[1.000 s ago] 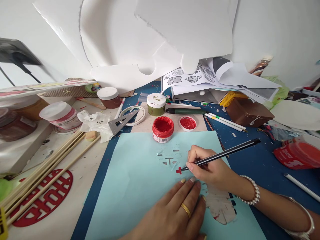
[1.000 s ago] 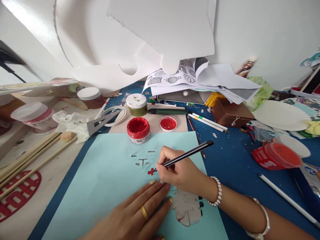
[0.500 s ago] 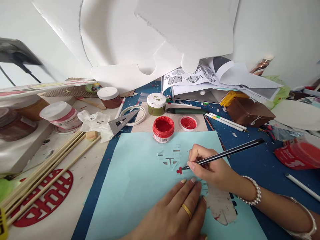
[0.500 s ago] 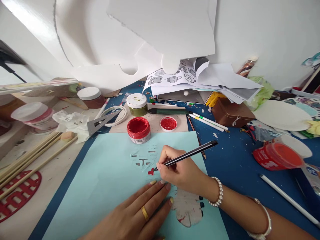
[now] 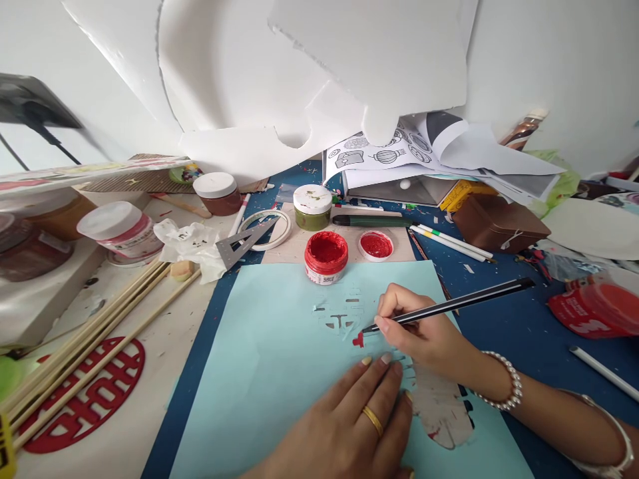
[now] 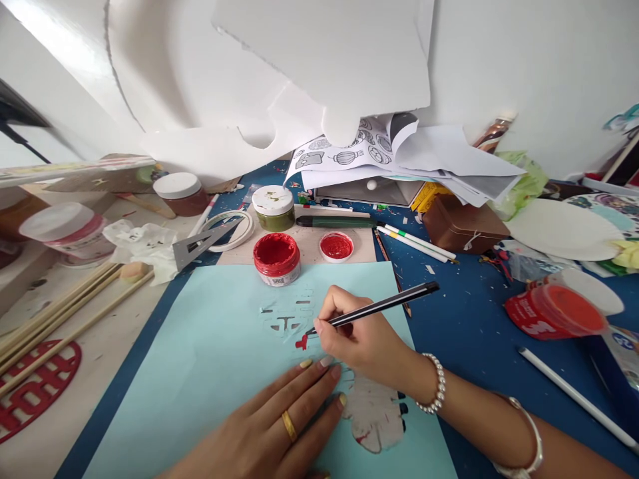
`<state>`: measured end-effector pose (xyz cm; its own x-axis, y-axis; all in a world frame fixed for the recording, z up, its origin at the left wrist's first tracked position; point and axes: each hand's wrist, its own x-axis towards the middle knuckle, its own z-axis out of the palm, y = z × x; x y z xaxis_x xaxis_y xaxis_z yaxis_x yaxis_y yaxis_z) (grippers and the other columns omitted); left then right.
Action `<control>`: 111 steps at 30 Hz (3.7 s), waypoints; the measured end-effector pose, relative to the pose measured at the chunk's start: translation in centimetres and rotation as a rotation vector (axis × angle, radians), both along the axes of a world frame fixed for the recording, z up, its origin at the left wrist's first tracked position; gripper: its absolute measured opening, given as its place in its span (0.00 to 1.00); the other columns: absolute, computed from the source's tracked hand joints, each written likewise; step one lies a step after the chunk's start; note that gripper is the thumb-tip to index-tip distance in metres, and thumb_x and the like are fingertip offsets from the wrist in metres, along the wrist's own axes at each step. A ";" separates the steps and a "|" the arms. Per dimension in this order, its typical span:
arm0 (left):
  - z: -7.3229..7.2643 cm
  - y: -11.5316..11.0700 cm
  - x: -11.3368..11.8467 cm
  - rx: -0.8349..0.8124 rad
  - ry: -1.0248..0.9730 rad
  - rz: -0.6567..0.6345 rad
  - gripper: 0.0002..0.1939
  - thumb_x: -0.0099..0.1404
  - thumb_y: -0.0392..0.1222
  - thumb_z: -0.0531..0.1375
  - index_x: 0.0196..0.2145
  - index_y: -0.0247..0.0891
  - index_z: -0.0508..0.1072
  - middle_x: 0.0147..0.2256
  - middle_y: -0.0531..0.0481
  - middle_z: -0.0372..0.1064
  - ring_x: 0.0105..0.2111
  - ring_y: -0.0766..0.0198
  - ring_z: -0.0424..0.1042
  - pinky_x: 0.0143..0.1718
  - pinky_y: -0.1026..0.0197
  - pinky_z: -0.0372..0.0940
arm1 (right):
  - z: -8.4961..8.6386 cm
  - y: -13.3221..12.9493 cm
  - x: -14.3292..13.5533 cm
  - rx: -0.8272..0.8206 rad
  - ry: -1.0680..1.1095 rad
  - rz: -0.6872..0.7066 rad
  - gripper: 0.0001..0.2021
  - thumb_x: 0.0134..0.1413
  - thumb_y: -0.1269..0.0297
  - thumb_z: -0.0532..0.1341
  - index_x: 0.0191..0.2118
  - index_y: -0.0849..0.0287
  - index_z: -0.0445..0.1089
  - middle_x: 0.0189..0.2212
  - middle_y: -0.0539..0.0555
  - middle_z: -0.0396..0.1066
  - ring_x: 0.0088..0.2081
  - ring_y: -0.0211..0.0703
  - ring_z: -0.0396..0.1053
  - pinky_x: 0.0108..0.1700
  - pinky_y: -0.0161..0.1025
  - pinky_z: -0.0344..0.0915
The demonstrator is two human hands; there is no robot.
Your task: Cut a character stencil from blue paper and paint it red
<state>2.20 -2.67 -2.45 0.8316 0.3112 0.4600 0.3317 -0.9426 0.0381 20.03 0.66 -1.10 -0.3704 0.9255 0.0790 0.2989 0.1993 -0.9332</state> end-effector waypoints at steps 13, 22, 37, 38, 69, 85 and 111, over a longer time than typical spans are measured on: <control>-0.3 0.0 0.1 0.004 -0.013 0.004 0.17 0.67 0.46 0.47 0.43 0.33 0.68 0.45 0.46 0.67 0.48 0.57 0.64 0.48 0.58 0.59 | 0.2 -0.1 0.0 -0.009 -0.027 0.051 0.07 0.51 0.73 0.53 0.25 0.59 0.54 0.20 0.44 0.55 0.20 0.30 0.50 0.21 0.30 0.50; 0.1 0.0 0.0 -0.003 0.035 -0.009 0.17 0.69 0.44 0.44 0.44 0.33 0.67 0.47 0.44 0.65 0.49 0.57 0.62 0.50 0.57 0.58 | 0.3 0.0 -0.2 0.029 -0.050 0.008 0.07 0.51 0.73 0.53 0.25 0.59 0.54 0.19 0.45 0.55 0.20 0.31 0.51 0.21 0.30 0.50; 0.4 0.1 0.0 -0.009 0.040 -0.003 0.17 0.69 0.42 0.44 0.44 0.33 0.68 0.46 0.45 0.66 0.48 0.56 0.63 0.48 0.57 0.60 | 0.2 0.0 0.0 -0.003 -0.082 0.040 0.07 0.50 0.73 0.54 0.24 0.58 0.55 0.18 0.45 0.56 0.19 0.31 0.51 0.20 0.30 0.50; 0.4 0.1 0.0 -0.007 0.036 -0.007 0.17 0.69 0.43 0.44 0.44 0.33 0.68 0.46 0.45 0.66 0.48 0.56 0.63 0.48 0.57 0.59 | 0.2 -0.1 0.0 -0.005 -0.079 0.039 0.07 0.49 0.73 0.54 0.24 0.58 0.55 0.18 0.45 0.57 0.19 0.31 0.51 0.20 0.30 0.51; 0.1 -0.1 -0.1 -0.013 0.064 -0.016 0.17 0.67 0.46 0.47 0.45 0.32 0.67 0.47 0.43 0.65 0.50 0.56 0.61 0.50 0.57 0.58 | -0.3 0.0 0.1 0.028 -0.033 0.002 0.08 0.50 0.73 0.52 0.24 0.58 0.53 0.18 0.45 0.54 0.20 0.32 0.50 0.21 0.31 0.50; 0.3 0.3 -0.3 0.050 0.104 -0.043 0.14 0.67 0.39 0.47 0.45 0.32 0.66 0.48 0.44 0.65 0.49 0.57 0.62 0.48 0.58 0.60 | 4.8 1.7 0.8 0.203 -0.002 -0.302 0.05 0.54 0.69 0.54 0.35 0.56 0.66 0.26 0.50 0.65 0.24 0.34 0.61 0.24 0.32 0.58; -1.0 0.2 -0.1 0.106 0.012 0.003 0.12 0.67 0.41 0.48 0.44 0.35 0.66 0.46 0.46 0.66 0.49 0.58 0.62 0.49 0.58 0.58 | 6.6 8.2 -5.6 0.556 -0.656 -0.232 0.07 0.50 0.68 0.55 0.24 0.59 0.57 0.16 0.47 0.59 0.20 0.34 0.55 0.24 0.34 0.50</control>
